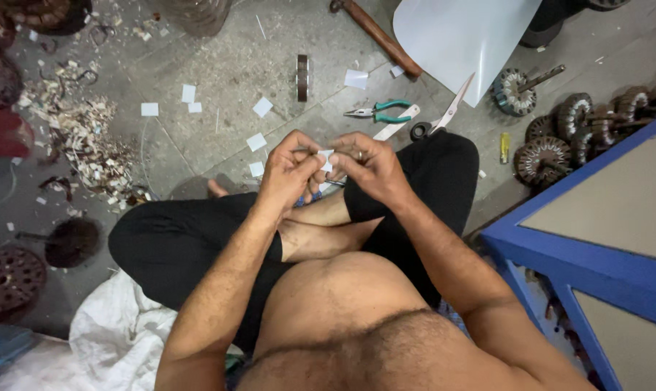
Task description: The person sits on the floor and repeatedly picks up small white rectangular pieces, folds them, and inserts them into a cylindrical metal component. The person handles the pieces one at a time and places the finished assembly back on the floor.
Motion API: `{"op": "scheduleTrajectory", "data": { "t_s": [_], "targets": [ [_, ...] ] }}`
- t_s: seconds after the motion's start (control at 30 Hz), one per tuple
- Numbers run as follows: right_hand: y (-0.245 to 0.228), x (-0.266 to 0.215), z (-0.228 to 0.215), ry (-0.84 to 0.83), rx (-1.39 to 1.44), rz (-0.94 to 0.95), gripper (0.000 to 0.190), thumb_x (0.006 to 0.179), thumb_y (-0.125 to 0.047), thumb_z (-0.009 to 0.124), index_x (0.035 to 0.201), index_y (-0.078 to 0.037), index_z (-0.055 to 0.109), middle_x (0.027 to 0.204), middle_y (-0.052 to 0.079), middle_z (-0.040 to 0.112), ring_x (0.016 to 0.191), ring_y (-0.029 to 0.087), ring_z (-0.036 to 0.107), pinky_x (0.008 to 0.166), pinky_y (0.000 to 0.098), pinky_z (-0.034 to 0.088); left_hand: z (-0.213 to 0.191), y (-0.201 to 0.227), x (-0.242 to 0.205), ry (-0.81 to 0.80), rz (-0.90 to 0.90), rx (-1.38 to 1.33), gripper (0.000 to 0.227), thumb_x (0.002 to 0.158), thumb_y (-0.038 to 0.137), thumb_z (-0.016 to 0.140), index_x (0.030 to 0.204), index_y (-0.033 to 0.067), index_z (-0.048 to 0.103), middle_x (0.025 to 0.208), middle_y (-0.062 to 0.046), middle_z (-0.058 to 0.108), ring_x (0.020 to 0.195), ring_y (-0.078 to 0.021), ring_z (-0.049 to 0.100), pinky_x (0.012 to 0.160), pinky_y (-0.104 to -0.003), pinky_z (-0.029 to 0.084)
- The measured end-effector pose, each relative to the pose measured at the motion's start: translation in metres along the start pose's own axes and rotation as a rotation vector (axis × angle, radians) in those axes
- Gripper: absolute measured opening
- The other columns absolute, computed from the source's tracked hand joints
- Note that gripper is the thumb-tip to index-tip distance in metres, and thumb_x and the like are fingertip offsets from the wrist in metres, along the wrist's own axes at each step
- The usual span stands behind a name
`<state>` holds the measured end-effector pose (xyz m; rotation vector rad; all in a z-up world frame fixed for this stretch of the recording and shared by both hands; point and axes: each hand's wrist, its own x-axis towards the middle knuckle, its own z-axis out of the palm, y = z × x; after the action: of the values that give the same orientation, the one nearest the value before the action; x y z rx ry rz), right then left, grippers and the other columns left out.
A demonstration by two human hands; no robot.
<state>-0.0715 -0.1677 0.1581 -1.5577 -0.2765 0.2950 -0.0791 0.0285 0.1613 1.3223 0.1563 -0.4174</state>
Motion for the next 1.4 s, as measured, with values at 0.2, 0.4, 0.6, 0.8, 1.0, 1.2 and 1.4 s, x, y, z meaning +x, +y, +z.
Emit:
{"op": "scheduleTrajectory", "data": {
  "t_s": [0.2, 0.4, 0.6, 0.8, 1.0, 1.2, 1.4],
  "targets": [
    [0.000, 0.013, -0.020, -0.054, -0.314, -0.230, 0.041, 0.086, -0.013, 0.084, 0.122, -0.002, 0.068, 0.099, 0.007, 0.070, 0.091, 0.015, 0.073, 0.078, 0.0286, 0.061, 0.005, -0.006, 0.024, 0.084, -0.108, -0.088, 0.009, 0.094, 0.005, 0.066, 0.098, 0.0072, 0.058, 0.060, -0.003, 0.060, 0.039, -0.0074, 0.045, 0.029, -0.023, 0.029],
    [0.035, 0.043, -0.044, 0.002, -0.286, -0.114, 0.031, 0.085, -0.016, 0.084, 0.112, -0.005, 0.073, 0.094, 0.008, 0.072, 0.083, 0.017, 0.073, 0.072, 0.0303, 0.060, 0.003, -0.017, 0.064, 0.116, -0.210, 0.145, 0.011, 0.095, 0.014, 0.067, 0.103, 0.0104, 0.061, 0.056, -0.003, 0.057, 0.036, -0.0081, 0.042, 0.029, -0.024, 0.027],
    [0.089, 0.113, -0.069, 0.090, -0.473, -0.080, 0.028, 0.083, -0.017, 0.085, 0.106, -0.003, 0.076, 0.089, 0.011, 0.072, 0.076, 0.019, 0.072, 0.068, 0.0339, 0.057, -0.026, -0.037, 0.126, 0.348, 0.198, 0.570, 0.030, 0.095, 0.017, 0.079, 0.119, 0.0055, 0.064, 0.078, -0.002, 0.063, 0.065, -0.0106, 0.055, 0.057, -0.024, 0.045],
    [0.142, 0.170, -0.066, 0.141, -0.462, -0.108, 0.025, 0.082, -0.014, 0.086, 0.103, -0.003, 0.078, 0.096, 0.012, 0.074, 0.082, 0.022, 0.072, 0.072, 0.0335, 0.058, -0.047, -0.058, 0.159, 0.301, 0.439, 0.609, 0.057, 0.091, 0.016, 0.083, 0.137, -0.0025, 0.055, 0.127, -0.016, 0.058, 0.109, -0.0236, 0.066, 0.092, -0.033, 0.057],
    [0.173, 0.177, -0.047, 0.169, -0.331, -0.021, 0.025, 0.082, -0.009, 0.084, 0.106, -0.005, 0.078, 0.098, 0.010, 0.075, 0.083, 0.020, 0.074, 0.074, 0.0314, 0.060, -0.056, -0.070, 0.163, 0.248, 0.378, 0.626, 0.038, 0.094, 0.015, 0.080, 0.125, -0.0005, 0.064, 0.130, -0.014, 0.065, 0.118, -0.0235, 0.069, 0.099, -0.035, 0.059],
    [0.172, 0.179, -0.049, 0.190, -0.336, -0.037, 0.023, 0.084, -0.010, 0.084, 0.106, -0.006, 0.078, 0.098, 0.009, 0.075, 0.086, 0.020, 0.075, 0.077, 0.0317, 0.060, -0.059, -0.068, 0.164, 0.251, 0.280, 0.606, 0.026, 0.099, 0.014, 0.074, 0.118, -0.0008, 0.064, 0.114, -0.010, 0.069, 0.104, -0.0176, 0.069, 0.090, -0.032, 0.057],
    [0.171, 0.176, -0.046, 0.171, -0.343, -0.042, 0.017, 0.087, -0.011, 0.083, 0.103, -0.007, 0.078, 0.098, 0.008, 0.075, 0.085, 0.020, 0.074, 0.075, 0.0317, 0.060, -0.074, -0.067, 0.163, 0.256, 0.154, 0.390, 0.025, 0.105, 0.021, 0.067, 0.118, 0.0005, 0.062, 0.110, -0.008, 0.069, 0.100, -0.0115, 0.067, 0.086, -0.025, 0.058]
  ]
}}
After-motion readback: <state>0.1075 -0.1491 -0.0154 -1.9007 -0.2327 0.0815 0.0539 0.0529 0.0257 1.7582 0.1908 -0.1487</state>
